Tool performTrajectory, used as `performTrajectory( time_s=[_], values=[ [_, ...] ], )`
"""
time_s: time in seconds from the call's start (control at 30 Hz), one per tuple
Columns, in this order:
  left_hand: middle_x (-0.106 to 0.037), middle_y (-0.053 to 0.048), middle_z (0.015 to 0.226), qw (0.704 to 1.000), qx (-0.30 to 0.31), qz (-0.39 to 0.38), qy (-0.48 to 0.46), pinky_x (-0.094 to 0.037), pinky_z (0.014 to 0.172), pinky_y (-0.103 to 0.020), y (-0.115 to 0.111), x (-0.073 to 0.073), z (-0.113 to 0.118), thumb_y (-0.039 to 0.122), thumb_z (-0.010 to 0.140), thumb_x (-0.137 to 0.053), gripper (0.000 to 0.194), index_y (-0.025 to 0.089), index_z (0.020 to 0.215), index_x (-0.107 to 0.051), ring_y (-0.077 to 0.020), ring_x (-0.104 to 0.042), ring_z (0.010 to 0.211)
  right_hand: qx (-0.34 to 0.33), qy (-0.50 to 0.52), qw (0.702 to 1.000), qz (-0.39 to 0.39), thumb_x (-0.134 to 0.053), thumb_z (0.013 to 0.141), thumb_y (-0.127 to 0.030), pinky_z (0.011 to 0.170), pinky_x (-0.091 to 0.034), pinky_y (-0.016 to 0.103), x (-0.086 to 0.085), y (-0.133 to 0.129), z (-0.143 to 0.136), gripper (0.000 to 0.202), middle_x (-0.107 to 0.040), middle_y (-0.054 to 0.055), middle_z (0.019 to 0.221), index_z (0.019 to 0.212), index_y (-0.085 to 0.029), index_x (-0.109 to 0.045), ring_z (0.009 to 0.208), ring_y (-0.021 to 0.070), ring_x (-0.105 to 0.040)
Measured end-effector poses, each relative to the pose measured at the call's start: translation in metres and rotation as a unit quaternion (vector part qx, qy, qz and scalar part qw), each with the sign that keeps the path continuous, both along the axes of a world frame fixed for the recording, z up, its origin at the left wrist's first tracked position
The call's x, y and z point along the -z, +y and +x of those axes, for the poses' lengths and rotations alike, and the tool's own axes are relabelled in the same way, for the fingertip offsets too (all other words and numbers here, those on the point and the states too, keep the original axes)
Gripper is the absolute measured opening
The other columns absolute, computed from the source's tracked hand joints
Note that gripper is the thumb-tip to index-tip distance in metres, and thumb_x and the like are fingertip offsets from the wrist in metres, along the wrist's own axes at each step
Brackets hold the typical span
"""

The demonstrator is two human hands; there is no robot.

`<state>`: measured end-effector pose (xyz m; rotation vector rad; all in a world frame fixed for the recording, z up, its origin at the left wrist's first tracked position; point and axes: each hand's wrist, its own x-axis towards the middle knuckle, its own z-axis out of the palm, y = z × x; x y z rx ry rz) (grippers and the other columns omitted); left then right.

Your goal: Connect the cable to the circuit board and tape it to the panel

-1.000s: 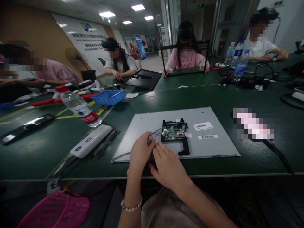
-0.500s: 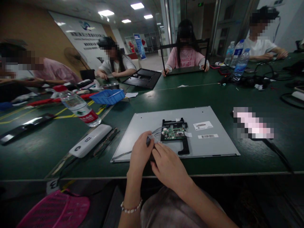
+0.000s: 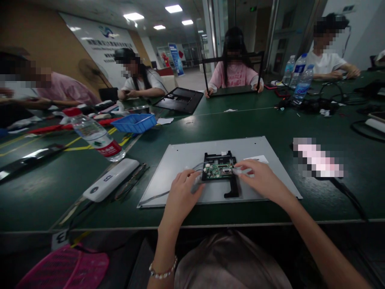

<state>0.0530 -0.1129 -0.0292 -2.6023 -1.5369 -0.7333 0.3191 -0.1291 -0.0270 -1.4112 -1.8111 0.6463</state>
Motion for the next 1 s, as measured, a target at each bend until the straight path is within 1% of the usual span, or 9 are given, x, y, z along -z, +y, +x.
performTrajectory(
  time_s=[0.07, 0.17, 0.3, 0.43, 0.6, 0.67, 0.73, 0.87, 1.0],
  values=[
    [-0.058, -0.006, 0.109, 1.0, -0.009, -0.003, -0.001, -0.045, 0.091, -0.041, 0.001, 0.0, 0.0, 0.022, 0.083, -0.062, 0.029, 0.021, 0.111, -0.057, -0.0243, -0.053, 0.102, -0.021, -0.029, 0.998, -0.045, -0.058, 0.08, -0.027, 0.079, -0.053, 0.033, -0.001, 0.015, 0.017, 0.029, -0.067, 0.007, 0.11, 0.108, -0.021, -0.065, 0.091, 0.0195, -0.065],
    [-0.059, -0.006, 0.106, 1.0, -0.018, -0.001, -0.007, -0.046, 0.091, -0.039, 0.002, 0.001, -0.002, 0.019, 0.084, -0.06, 0.025, 0.02, 0.108, -0.059, -0.0236, -0.054, 0.101, -0.059, -0.081, 0.991, -0.084, -0.061, 0.075, -0.025, 0.076, -0.051, 0.032, -0.005, 0.033, 0.026, 0.033, -0.068, 0.006, 0.108, 0.107, -0.021, -0.065, 0.09, 0.0198, -0.064],
    [-0.06, -0.006, 0.1, 1.0, -0.026, -0.008, -0.007, -0.047, 0.088, -0.037, 0.002, 0.002, -0.003, 0.012, 0.085, -0.055, 0.018, 0.019, 0.1, -0.061, -0.0218, -0.056, 0.096, -0.098, -0.115, 0.983, -0.103, -0.062, 0.07, -0.021, 0.073, -0.05, 0.03, -0.007, 0.045, 0.019, 0.035, -0.069, 0.005, 0.103, 0.105, -0.02, -0.065, 0.083, 0.0183, -0.065],
    [-0.063, -0.005, 0.094, 0.999, -0.029, -0.003, -0.02, -0.048, 0.086, -0.036, 0.003, 0.002, -0.005, 0.009, 0.087, -0.05, 0.016, 0.017, 0.092, -0.063, -0.0204, -0.058, 0.092, -0.099, -0.129, 0.981, -0.11, -0.062, 0.069, -0.021, 0.068, -0.049, 0.028, -0.005, 0.05, 0.011, 0.031, -0.07, 0.004, 0.088, 0.1, -0.019, -0.066, 0.076, 0.0176, -0.064],
    [-0.065, -0.005, 0.095, 0.992, -0.061, 0.076, -0.083, -0.05, 0.086, -0.035, 0.003, 0.001, -0.01, 0.013, 0.088, -0.051, 0.018, 0.019, 0.095, -0.066, -0.0202, -0.06, 0.091, -0.1, -0.115, 0.98, -0.131, -0.062, 0.072, -0.028, 0.064, -0.049, 0.027, 0.0, 0.056, 0.018, 0.024, -0.07, 0.002, 0.076, 0.094, -0.019, -0.067, 0.072, 0.0177, -0.065],
    [-0.066, -0.006, 0.1, 0.983, -0.08, 0.113, -0.119, -0.05, 0.088, -0.034, 0.002, -0.001, -0.011, 0.015, 0.09, -0.049, 0.019, 0.019, 0.098, -0.066, -0.0196, -0.062, 0.094, -0.085, -0.117, 0.982, -0.123, -0.061, 0.074, -0.03, 0.065, -0.05, 0.028, 0.003, 0.059, 0.027, 0.021, -0.07, 0.003, 0.076, 0.09, -0.019, -0.068, 0.072, 0.0182, -0.065],
    [-0.067, -0.006, 0.104, 0.978, -0.092, 0.12, -0.144, -0.05, 0.09, -0.033, 0.002, -0.001, -0.013, 0.015, 0.09, -0.047, 0.022, 0.019, 0.1, -0.066, -0.0187, -0.063, 0.096, -0.057, -0.127, 0.985, -0.101, -0.061, 0.076, -0.031, 0.068, -0.05, 0.03, 0.006, 0.062, 0.037, 0.02, -0.071, 0.004, 0.078, 0.09, -0.019, -0.069, 0.073, 0.019, -0.066],
    [-0.067, -0.007, 0.107, 0.982, -0.106, 0.071, -0.137, -0.05, 0.092, -0.035, 0.005, 0.001, -0.014, 0.012, 0.089, -0.045, 0.025, 0.018, 0.1, -0.067, -0.0195, -0.065, 0.097, 0.004, -0.152, 0.987, -0.06, -0.059, 0.078, -0.031, 0.068, -0.051, 0.032, 0.014, 0.065, 0.053, 0.02, -0.071, 0.005, 0.081, 0.091, -0.02, -0.069, 0.074, 0.0201, -0.065],
    [-0.067, -0.009, 0.109, 0.984, -0.122, 0.044, -0.122, -0.051, 0.093, -0.038, 0.008, 0.005, -0.016, 0.01, 0.088, -0.044, 0.027, 0.015, 0.099, -0.067, -0.0217, -0.065, 0.099, 0.037, -0.162, 0.986, -0.021, -0.059, 0.079, -0.028, 0.072, -0.051, 0.035, 0.018, 0.064, 0.061, 0.026, -0.069, 0.008, 0.1, 0.102, -0.019, -0.067, 0.076, 0.0199, -0.065]
  ],
)
